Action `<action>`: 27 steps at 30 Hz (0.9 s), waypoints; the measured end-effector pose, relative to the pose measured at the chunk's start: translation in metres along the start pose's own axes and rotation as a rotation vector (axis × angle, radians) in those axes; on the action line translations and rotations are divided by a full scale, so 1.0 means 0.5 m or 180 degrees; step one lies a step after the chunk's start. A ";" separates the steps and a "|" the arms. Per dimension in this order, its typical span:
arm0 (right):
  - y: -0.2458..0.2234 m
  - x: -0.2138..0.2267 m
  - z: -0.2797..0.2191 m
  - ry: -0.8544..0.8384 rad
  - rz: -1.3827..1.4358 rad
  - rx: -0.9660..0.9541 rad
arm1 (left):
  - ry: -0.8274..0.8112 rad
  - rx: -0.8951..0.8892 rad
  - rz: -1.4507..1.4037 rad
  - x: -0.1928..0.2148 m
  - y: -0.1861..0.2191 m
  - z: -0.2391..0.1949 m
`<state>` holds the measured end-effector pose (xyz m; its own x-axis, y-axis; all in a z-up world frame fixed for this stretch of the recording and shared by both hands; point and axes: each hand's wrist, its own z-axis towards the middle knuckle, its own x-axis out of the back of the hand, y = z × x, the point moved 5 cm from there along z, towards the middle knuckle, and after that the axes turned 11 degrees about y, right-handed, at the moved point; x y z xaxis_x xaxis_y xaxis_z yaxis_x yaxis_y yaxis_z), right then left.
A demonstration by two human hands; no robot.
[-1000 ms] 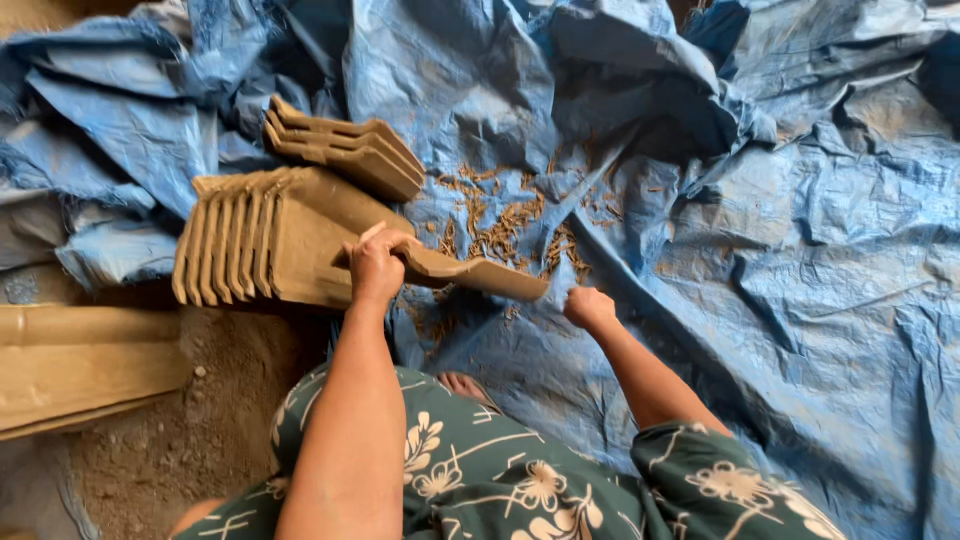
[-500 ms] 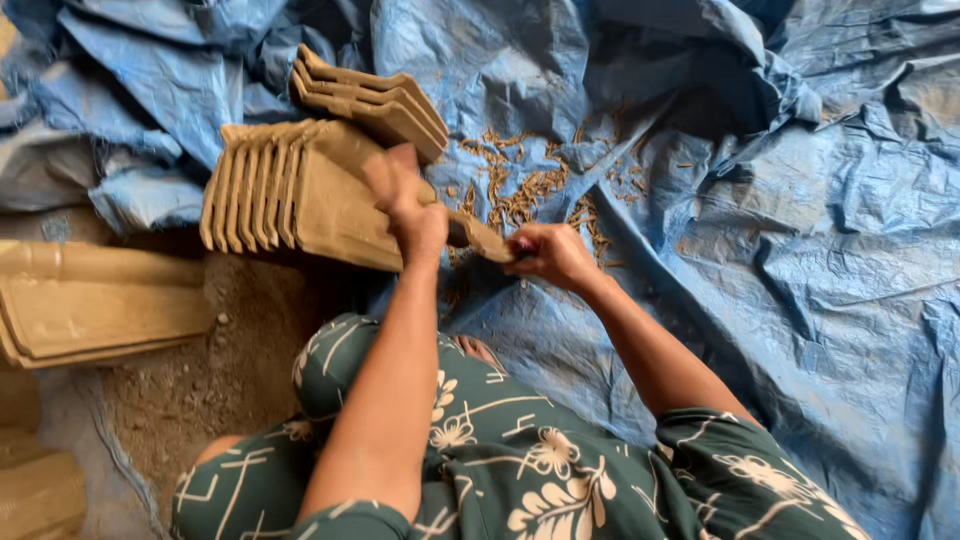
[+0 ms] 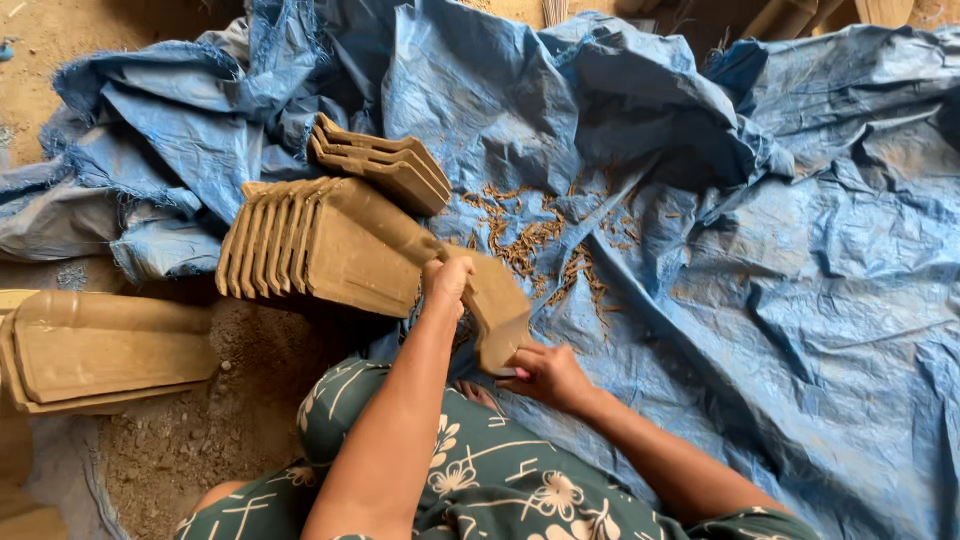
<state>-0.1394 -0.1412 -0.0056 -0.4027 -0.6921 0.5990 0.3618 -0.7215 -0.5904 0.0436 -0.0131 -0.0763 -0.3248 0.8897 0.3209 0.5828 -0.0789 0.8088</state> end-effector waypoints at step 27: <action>0.111 0.071 0.178 -0.1009 -0.1735 -0.1116 | -0.2021 -0.2348 0.1126 0.009 0.099 -0.070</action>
<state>-0.0586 -0.2079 0.0312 -0.1665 -0.2466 0.9547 -0.1336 -0.9536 -0.2697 0.0449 -0.0286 -0.0172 0.3536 0.8184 0.4529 -0.1023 -0.4474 0.8884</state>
